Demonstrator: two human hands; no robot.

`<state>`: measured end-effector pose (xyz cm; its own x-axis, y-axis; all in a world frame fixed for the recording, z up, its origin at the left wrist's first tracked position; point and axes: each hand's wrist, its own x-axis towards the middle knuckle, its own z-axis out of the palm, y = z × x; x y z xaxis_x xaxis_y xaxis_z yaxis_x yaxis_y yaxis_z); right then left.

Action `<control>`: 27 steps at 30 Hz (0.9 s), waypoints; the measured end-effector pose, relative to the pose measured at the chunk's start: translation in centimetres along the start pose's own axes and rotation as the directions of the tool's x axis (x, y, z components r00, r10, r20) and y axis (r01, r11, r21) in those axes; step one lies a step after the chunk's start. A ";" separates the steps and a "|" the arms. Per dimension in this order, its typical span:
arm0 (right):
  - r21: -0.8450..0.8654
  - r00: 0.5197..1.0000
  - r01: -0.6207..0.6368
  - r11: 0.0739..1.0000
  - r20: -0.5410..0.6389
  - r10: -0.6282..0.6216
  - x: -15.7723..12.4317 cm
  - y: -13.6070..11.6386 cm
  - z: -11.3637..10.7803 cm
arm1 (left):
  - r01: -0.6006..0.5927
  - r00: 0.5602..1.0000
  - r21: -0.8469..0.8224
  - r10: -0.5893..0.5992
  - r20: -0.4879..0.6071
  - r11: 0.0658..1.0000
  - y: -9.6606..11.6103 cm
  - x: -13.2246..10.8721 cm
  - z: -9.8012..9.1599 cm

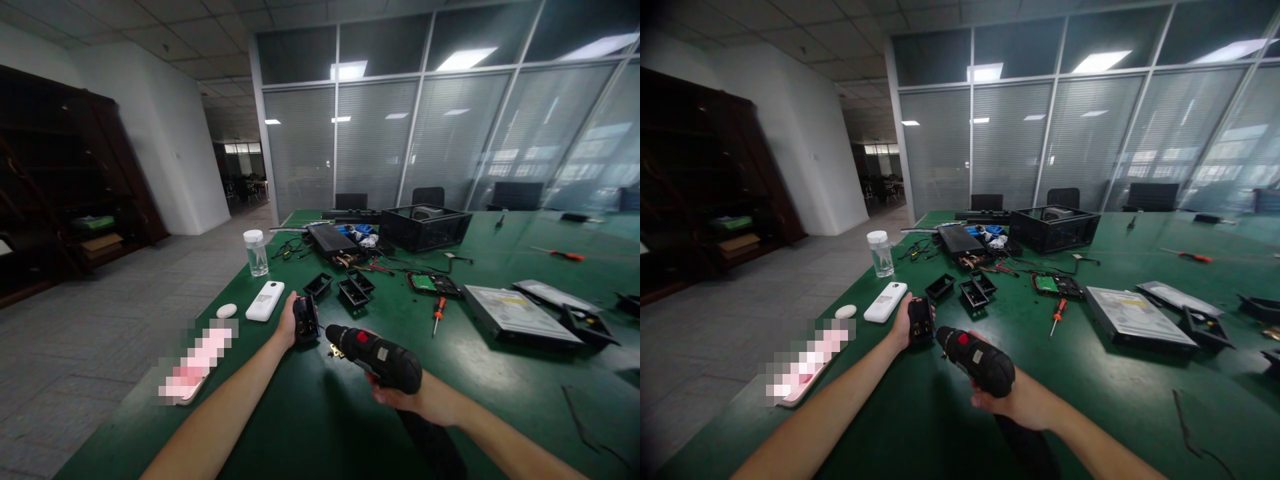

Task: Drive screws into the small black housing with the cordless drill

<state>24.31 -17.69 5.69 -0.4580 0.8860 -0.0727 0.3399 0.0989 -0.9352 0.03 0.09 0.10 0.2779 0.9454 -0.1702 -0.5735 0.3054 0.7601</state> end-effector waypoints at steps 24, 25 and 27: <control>0.030 0.999 0.033 0.999 -0.005 -0.033 0.2 0.0 -0.1 | 0.002 1.000 -0.017 -0.003 -0.014 1.000 0.1 -0.3 0.3; 0.032 0.999 0.035 0.999 -0.003 -0.035 0.2 0.0 -0.1 | 0.005 1.000 -0.019 -0.005 -0.016 1.000 0.1 -0.3 0.2; 0.025 1.000 0.031 0.999 0.002 -0.031 0.2 0.0 -0.1 | 0.008 1.000 -0.027 -0.008 -0.021 1.000 0.1 -0.2 0.2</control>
<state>24.28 -17.46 5.68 -0.4699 0.8816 -0.0443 0.3047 0.1149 -0.9455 0.05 -0.13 0.39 0.2660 0.9451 -0.1899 -0.5923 0.3156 0.7413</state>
